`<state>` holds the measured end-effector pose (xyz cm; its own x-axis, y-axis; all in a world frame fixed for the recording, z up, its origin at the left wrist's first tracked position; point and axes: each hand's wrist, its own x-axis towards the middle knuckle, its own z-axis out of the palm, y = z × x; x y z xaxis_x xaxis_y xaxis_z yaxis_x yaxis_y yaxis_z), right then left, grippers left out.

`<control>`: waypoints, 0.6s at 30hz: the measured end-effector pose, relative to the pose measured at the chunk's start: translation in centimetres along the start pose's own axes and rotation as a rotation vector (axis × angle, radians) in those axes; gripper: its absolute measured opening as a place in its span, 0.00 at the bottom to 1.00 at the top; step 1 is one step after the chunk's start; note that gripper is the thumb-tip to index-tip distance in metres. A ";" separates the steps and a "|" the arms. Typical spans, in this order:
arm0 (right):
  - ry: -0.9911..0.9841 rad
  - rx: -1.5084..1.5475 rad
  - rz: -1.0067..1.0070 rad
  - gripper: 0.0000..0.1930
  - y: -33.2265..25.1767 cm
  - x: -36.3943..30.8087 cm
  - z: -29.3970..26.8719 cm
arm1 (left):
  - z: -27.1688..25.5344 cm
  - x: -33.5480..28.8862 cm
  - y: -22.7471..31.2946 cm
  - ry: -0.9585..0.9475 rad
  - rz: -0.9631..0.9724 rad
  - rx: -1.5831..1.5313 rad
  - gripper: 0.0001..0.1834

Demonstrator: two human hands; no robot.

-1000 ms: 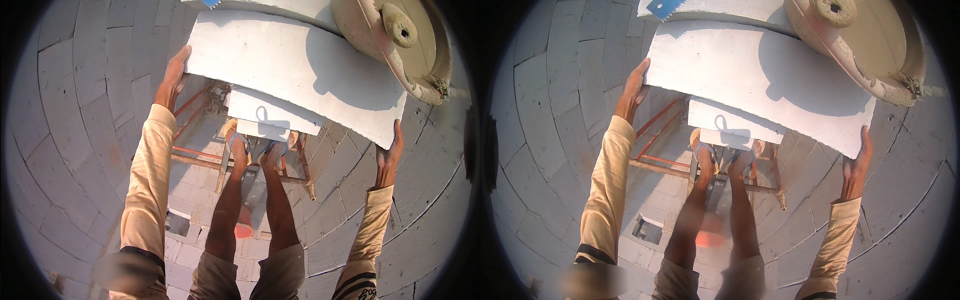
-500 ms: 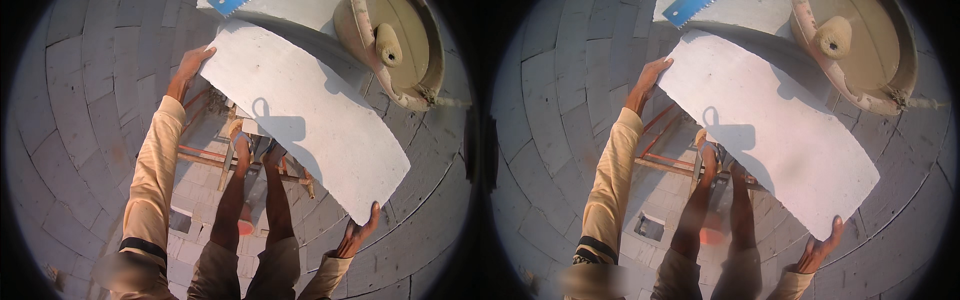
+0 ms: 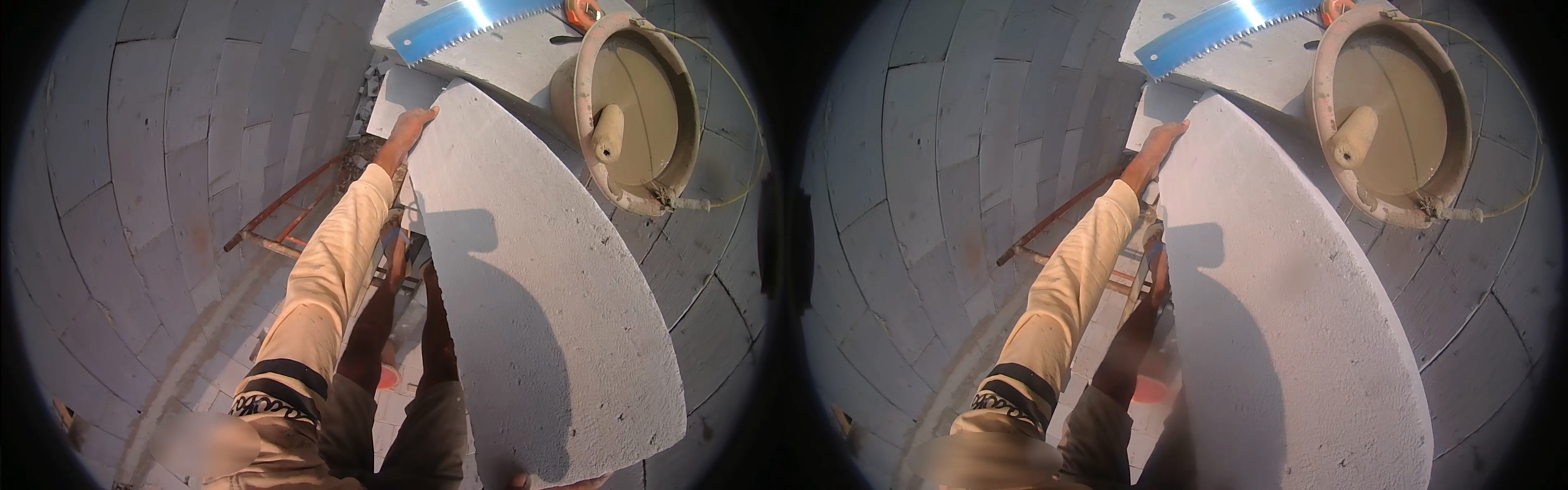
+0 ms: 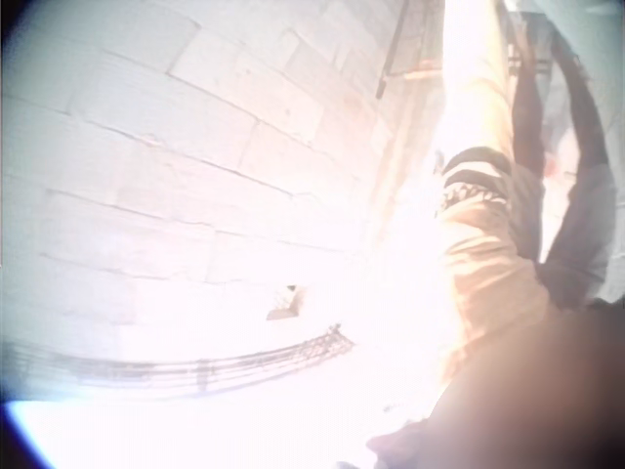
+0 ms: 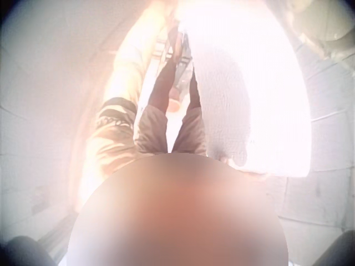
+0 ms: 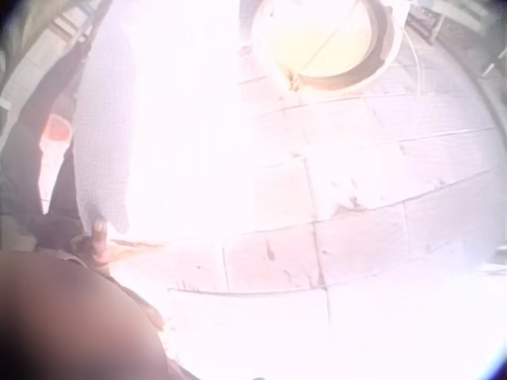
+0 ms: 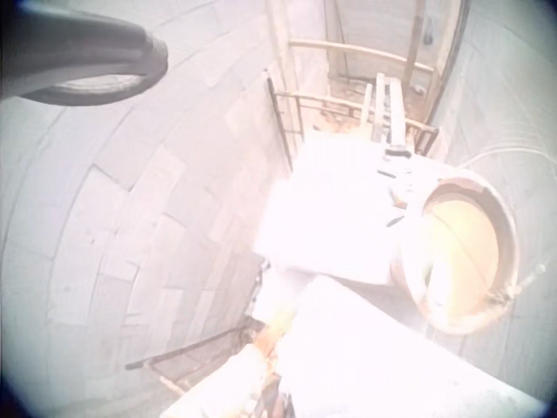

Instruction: The person lifts and stacks white blocks on scaffolding, then uses a trowel to apply mortar to a wall and places additional blocks on top. The person repeatedly scoops mortar and spreads it along the wall before positioning blocks.

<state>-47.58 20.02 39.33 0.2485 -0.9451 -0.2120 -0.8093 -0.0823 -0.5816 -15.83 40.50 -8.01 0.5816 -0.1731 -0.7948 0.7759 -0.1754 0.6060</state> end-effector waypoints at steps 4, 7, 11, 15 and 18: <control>-0.012 -0.090 -0.082 0.50 -1.8 -0.8 0.4 | 1.2 1.2 -2.8 -0.020 -0.035 -0.167 0.33; -0.036 -0.143 -0.163 0.50 -3.3 -1.0 0.9 | 2.6 3.3 -5.0 -0.020 -0.031 -0.219 0.34; -0.096 -0.247 -0.307 0.51 -5.0 -1.7 2.4 | 5.1 4.6 -6.7 -0.043 0.097 -0.171 0.34; -0.164 -0.343 -0.445 0.51 -8.6 -3.6 5.5 | 6.1 -0.1 -3.9 0.037 0.169 -0.059 0.39; -0.267 -0.296 -0.627 0.52 -12.9 -5.0 8.7 | 4.1 -5.3 1.3 -0.076 0.193 0.097 0.41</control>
<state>-33.73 28.51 41.11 0.8015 -0.5868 -0.1152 -0.5731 -0.6987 -0.4281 -18.88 37.18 -2.89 0.6940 -0.2842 -0.6616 0.6229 -0.2238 0.7496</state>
